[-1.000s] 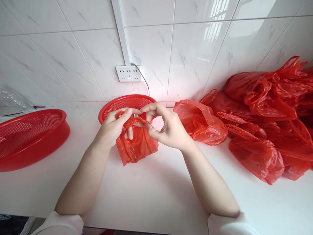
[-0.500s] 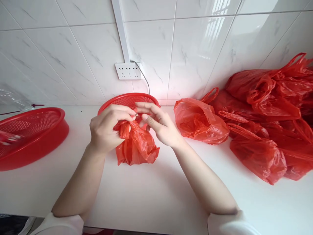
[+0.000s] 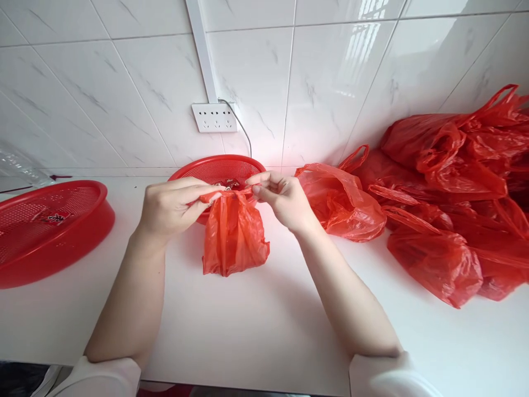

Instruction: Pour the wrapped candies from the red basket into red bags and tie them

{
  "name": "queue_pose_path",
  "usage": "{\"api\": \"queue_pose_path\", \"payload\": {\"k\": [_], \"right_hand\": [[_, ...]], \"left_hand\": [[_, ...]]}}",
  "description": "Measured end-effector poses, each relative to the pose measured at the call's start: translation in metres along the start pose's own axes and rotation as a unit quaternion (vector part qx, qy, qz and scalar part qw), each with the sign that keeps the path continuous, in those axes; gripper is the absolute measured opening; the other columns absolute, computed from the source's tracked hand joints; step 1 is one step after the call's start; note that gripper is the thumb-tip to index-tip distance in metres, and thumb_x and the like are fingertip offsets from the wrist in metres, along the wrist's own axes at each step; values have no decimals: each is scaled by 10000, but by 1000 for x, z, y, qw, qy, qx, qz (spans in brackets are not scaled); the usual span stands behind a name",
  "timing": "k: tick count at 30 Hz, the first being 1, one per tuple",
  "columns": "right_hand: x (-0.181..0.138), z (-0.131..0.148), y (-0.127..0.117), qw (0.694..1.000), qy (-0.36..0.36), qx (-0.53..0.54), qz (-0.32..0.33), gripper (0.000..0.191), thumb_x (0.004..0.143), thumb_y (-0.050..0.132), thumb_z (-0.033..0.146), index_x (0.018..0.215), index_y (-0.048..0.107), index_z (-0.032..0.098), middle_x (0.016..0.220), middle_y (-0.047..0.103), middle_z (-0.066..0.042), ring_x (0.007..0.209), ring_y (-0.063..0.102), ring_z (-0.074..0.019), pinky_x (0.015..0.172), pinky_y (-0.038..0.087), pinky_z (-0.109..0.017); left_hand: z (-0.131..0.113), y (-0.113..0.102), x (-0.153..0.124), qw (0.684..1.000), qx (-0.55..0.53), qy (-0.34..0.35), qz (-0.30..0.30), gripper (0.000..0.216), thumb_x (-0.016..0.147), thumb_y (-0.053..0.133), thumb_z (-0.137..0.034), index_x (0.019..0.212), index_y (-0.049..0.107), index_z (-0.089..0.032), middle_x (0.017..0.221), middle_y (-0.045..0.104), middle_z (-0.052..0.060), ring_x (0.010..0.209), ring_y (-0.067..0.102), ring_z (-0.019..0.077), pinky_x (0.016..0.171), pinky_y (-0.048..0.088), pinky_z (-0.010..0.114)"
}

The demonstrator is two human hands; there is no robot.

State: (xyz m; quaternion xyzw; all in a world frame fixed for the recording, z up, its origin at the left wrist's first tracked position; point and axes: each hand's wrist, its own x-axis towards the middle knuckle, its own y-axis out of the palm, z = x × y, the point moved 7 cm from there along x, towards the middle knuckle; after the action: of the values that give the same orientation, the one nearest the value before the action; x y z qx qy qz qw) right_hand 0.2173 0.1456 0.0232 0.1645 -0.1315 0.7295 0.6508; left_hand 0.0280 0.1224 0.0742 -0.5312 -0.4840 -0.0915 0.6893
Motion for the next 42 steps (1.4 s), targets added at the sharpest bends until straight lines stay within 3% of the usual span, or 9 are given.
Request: {"api": "queue_pose_path", "payload": {"k": [4,12,17,22,25,29,34,38,42], "right_hand": [[3,10,-34,993,-51,-77,-79,127,753,687,223,841,608,177,767,618,5,741,604,-117,744,496,-294],[5,10,-118,953,-113,-202,-195,99,756,659,189,728,580,241,691,597,-2,624,549,-133,604,449,-299],[-7,24,-134,921,-107,-279,-249,117,804,601,160,814,675,249,749,656,-33,652,571,-157,608,446,-320],[-10,21,-118,914,12,-370,-164,239,814,542,117,859,743,237,819,698,-41,722,610,-178,699,478,-360],[-10,15,-97,887,43,-452,-83,265,847,509,171,953,738,254,1057,674,-64,1025,591,-266,880,458,-482],[-8,1,-55,837,10,-547,4,394,835,581,388,1202,626,253,1427,435,-96,1353,302,-371,1025,326,-610],[-16,-56,-7,786,151,-539,261,565,673,725,318,1218,578,281,1061,654,-102,924,626,-296,659,522,-379],[-13,-44,-32,784,159,-555,226,143,749,578,191,857,655,243,767,654,-49,584,570,-179,485,401,-285],[-20,10,-110,830,133,-539,47,225,768,586,277,976,666,243,896,682,-36,746,606,-182,602,441,-272]], "left_hand": [[10,-13,1,996,63,-56,-16,183,839,585,-310,693,684,-262,574,585,-11,550,514,130,508,336,278],[20,-24,3,997,37,-64,20,232,818,576,-258,593,545,-209,533,463,-28,502,350,111,508,268,277],[27,-10,1,984,-11,-128,124,255,794,584,-296,554,549,-217,522,472,-27,494,403,122,510,264,279],[28,23,-8,953,-66,-163,248,274,793,575,-327,543,544,-217,510,479,-30,474,409,121,473,251,269],[27,39,-14,936,-63,-160,306,331,805,570,-366,511,535,-218,461,435,-33,411,347,108,432,195,270],[30,35,-11,949,-70,-170,258,273,818,572,-430,627,649,-251,474,487,-32,389,380,114,417,199,272],[29,15,-5,966,-109,-154,177,187,817,588,-398,761,716,-274,521,576,-27,443,485,137,458,271,279],[34,14,-5,958,-78,-186,202,202,809,584,-427,820,724,-283,563,610,-18,505,534,155,482,310,272],[41,17,-7,929,0,-269,255,249,799,556,-471,879,716,-298,632,634,-13,563,564,168,501,344,264]]}}
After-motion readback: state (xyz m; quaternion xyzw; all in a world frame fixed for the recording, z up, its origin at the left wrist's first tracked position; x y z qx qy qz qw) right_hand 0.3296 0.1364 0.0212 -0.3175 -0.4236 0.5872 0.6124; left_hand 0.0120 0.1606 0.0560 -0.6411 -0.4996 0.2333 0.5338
